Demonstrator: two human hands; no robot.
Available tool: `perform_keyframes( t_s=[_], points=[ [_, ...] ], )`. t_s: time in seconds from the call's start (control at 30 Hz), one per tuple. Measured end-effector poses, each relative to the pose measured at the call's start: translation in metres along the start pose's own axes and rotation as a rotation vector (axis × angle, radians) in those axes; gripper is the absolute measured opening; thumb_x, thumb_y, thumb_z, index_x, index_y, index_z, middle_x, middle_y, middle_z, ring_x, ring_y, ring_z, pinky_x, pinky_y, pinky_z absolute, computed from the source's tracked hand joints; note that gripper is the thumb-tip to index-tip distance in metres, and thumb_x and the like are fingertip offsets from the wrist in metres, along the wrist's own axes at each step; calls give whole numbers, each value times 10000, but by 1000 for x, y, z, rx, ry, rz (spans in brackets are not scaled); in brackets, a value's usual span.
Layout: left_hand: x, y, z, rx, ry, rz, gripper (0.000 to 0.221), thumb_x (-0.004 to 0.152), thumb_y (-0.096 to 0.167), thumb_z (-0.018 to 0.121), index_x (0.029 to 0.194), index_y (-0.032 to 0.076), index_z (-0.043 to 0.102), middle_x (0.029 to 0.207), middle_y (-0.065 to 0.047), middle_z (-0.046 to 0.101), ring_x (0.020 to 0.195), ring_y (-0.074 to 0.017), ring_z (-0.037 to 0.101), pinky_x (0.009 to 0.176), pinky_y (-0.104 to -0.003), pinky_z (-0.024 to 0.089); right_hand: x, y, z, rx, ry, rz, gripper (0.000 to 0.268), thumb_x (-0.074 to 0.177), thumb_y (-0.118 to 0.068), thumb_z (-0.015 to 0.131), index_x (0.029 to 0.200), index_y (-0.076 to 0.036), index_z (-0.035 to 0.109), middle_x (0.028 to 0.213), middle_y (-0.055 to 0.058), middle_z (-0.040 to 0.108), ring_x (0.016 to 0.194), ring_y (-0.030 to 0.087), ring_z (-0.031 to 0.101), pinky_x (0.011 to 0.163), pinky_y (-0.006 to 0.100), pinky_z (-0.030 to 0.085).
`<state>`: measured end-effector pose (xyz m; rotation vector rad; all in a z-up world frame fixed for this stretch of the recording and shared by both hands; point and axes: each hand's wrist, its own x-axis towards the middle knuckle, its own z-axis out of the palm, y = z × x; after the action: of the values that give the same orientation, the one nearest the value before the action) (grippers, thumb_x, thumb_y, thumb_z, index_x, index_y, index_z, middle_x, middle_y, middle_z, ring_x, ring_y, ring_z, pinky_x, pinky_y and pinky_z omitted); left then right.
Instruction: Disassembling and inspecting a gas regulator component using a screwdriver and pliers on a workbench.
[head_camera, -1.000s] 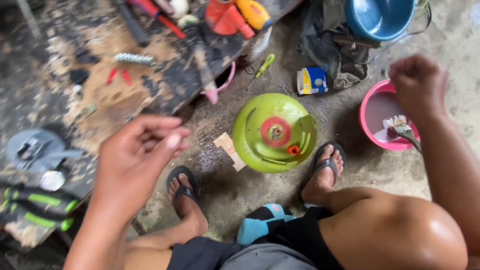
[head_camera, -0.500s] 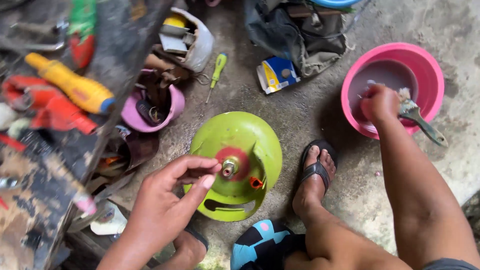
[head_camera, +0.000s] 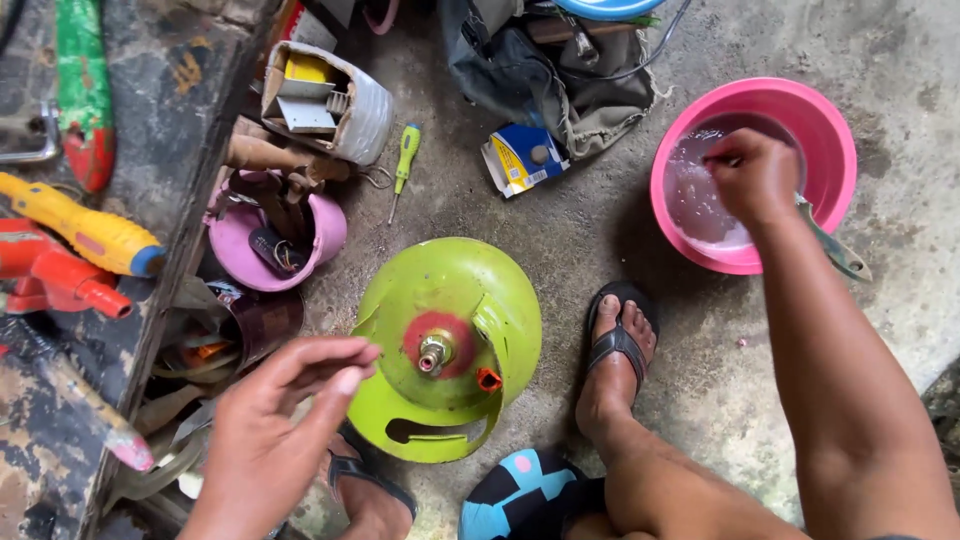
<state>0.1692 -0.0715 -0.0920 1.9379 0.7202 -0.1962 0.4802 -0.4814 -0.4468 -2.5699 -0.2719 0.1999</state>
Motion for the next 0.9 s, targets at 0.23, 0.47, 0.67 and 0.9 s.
perform_keyframes(
  t_s=[0.23, 0.47, 0.67, 0.9],
  points=[
    [-56, -42, -55, -111, 316, -77, 245, 910, -75, 590, 1142, -122, 652, 1077, -266, 765, 972, -320, 783, 934, -363, 636, -4, -61, -118, 548, -47, -174, 178, 1131, 129, 785, 1194, 4, 675, 1165, 132, 715, 1077, 158, 709, 1040, 244, 609],
    [-105, -64, -73, -212, 237, 123, 258, 851, 67, 690, 1082, -40, 735, 1066, -191, 835, 911, -217, 837, 874, -279, 651, -2, 27, -18, -192, -60, 123, 289, 904, -96, 617, 1066, -270, 782, 946, 35, 751, 721, 283, 686, 501, 448, 565],
    [-160, -54, -121, -277, 376, 207, 316, 839, 57, 664, 1120, -87, 684, 1104, -240, 803, 977, -286, 835, 900, -318, 667, 59, 74, -68, 259, -43, -182, 216, 1089, 5, 590, 1269, -85, 668, 1039, 65, 619, 941, 158, 550, 838, 320, 439],
    [-216, -72, -169, -277, 845, 115, 288, 1000, 0, 493, 1231, -171, 519, 1191, -352, 659, 976, -426, 719, 892, -432, 594, 15, 92, -5, 93, 19, -76, 188, 995, -7, 683, 1143, -39, 794, 929, 113, 714, 847, 199, 637, 688, 367, 481]
  ],
)
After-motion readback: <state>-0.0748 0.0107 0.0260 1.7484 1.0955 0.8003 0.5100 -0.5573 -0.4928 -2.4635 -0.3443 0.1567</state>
